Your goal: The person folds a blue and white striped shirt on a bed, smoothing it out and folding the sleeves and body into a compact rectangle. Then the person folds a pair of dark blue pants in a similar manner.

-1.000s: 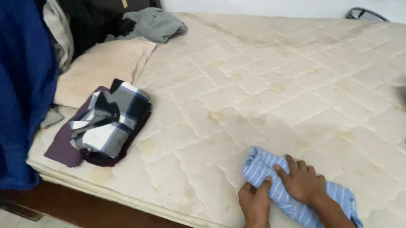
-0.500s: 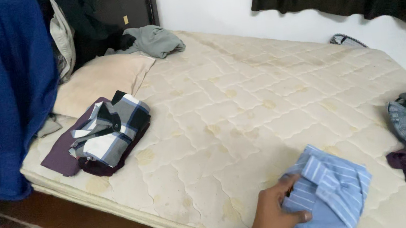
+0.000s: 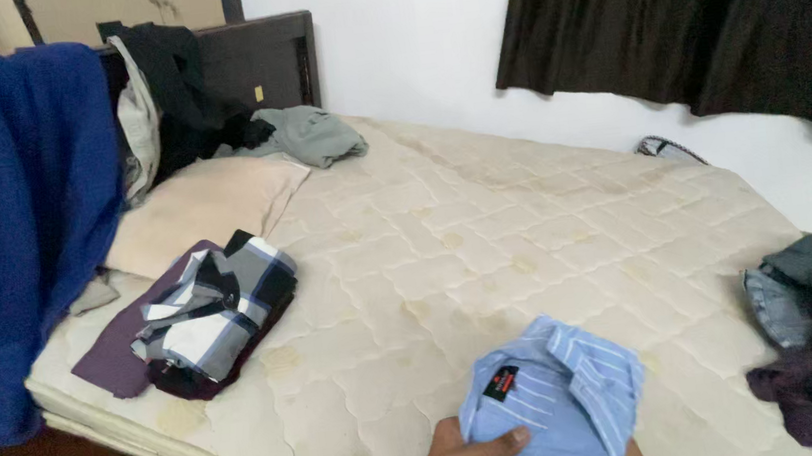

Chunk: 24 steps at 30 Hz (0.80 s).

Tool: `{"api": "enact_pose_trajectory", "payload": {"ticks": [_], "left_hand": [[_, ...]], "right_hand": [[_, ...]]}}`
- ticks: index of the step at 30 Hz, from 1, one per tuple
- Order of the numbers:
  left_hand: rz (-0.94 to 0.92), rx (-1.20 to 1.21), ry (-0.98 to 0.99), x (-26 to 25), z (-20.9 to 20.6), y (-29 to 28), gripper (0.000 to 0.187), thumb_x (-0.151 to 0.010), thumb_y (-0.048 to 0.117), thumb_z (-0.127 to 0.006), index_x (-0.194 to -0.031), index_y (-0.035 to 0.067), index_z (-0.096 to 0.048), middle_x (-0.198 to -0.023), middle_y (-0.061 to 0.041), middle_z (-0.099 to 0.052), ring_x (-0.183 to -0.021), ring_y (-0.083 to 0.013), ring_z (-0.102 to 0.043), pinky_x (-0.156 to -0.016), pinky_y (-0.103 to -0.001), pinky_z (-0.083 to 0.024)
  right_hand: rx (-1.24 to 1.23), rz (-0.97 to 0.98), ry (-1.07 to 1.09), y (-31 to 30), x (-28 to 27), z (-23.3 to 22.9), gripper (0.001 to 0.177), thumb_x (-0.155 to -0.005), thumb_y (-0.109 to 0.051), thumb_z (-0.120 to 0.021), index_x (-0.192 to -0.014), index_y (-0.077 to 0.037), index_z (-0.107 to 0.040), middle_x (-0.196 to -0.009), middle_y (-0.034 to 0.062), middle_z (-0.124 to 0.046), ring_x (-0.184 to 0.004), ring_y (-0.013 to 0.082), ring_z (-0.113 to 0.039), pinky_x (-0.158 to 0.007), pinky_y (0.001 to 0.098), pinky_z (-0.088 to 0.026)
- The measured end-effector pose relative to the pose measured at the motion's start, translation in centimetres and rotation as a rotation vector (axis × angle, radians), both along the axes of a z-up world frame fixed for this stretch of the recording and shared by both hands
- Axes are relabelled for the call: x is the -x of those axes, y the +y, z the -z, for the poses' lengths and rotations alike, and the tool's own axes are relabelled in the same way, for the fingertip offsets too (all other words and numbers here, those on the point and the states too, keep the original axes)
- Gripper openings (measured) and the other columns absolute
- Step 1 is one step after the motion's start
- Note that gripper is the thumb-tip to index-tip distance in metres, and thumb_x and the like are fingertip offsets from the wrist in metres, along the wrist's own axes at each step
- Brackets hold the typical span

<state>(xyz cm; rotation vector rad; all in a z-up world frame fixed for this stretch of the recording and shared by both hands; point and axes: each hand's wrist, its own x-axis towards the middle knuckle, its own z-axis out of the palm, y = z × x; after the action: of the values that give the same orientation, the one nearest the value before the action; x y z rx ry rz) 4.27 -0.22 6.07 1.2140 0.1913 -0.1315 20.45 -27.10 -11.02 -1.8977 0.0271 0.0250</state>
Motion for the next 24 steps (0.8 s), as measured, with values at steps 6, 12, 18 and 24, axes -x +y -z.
{"api": "enact_pose_trajectory", "payload": {"ticks": [6, 12, 18, 24], "left_hand": [[-0.236, 0.036, -0.015, -0.5, 1.2, 5.6, 0.045, -0.074, 0.005, -0.086, -0.115, -0.008, -0.075, -0.103, -0.017, -0.081, -0.091, -0.0228, -0.077, -0.087, -0.038, -0.061], [0.069, 0.100, -0.279, 3.3, -0.8, 14.3, 0.071, -0.075, 0.007, -0.083, -0.141, 0.001, -0.056, -0.130, -0.012, -0.072, -0.124, -0.0188, -0.067, -0.113, -0.034, -0.046], [-0.231, -0.120, -0.113, 5.2, -1.2, 21.2, 0.094, -0.059, -0.001, -0.087, -0.144, 0.002, -0.047, -0.128, -0.010, -0.070, -0.125, -0.0190, -0.064, -0.112, -0.036, -0.046], [-0.247, -0.041, -0.278, 6.5, -0.3, 26.3, 0.093, -0.060, -0.003, -0.088, -0.144, -0.004, -0.048, -0.131, -0.013, -0.068, -0.124, -0.0201, -0.063, -0.112, -0.036, -0.045]], "right_hand": [[-0.209, -0.050, 0.038, 6.2, -0.7, 4.0, 0.074, -0.083, -0.018, -0.070, -0.150, -0.002, -0.043, -0.135, 0.0211, -0.065, -0.128, 0.0348, -0.062, -0.108, 0.0498, -0.047], [-0.357, -0.209, 0.042, 16.9, -1.8, 3.1, 0.075, -0.081, -0.011, -0.076, -0.148, 0.003, -0.046, -0.130, 0.0235, -0.071, -0.125, 0.0351, -0.066, -0.107, 0.0492, -0.049], [-0.406, -0.129, 0.063, 26.9, 1.1, 1.2, 0.101, -0.076, -0.002, -0.079, -0.158, -0.015, -0.021, -0.123, 0.0271, -0.068, -0.110, 0.0445, -0.071, -0.092, 0.0538, -0.059], [-0.491, -0.344, -0.031, 32.7, 1.6, -0.2, 0.103, -0.071, -0.003, -0.078, -0.157, -0.022, -0.025, -0.126, 0.0249, -0.068, -0.112, 0.0360, -0.070, -0.089, 0.0461, -0.059]]}}
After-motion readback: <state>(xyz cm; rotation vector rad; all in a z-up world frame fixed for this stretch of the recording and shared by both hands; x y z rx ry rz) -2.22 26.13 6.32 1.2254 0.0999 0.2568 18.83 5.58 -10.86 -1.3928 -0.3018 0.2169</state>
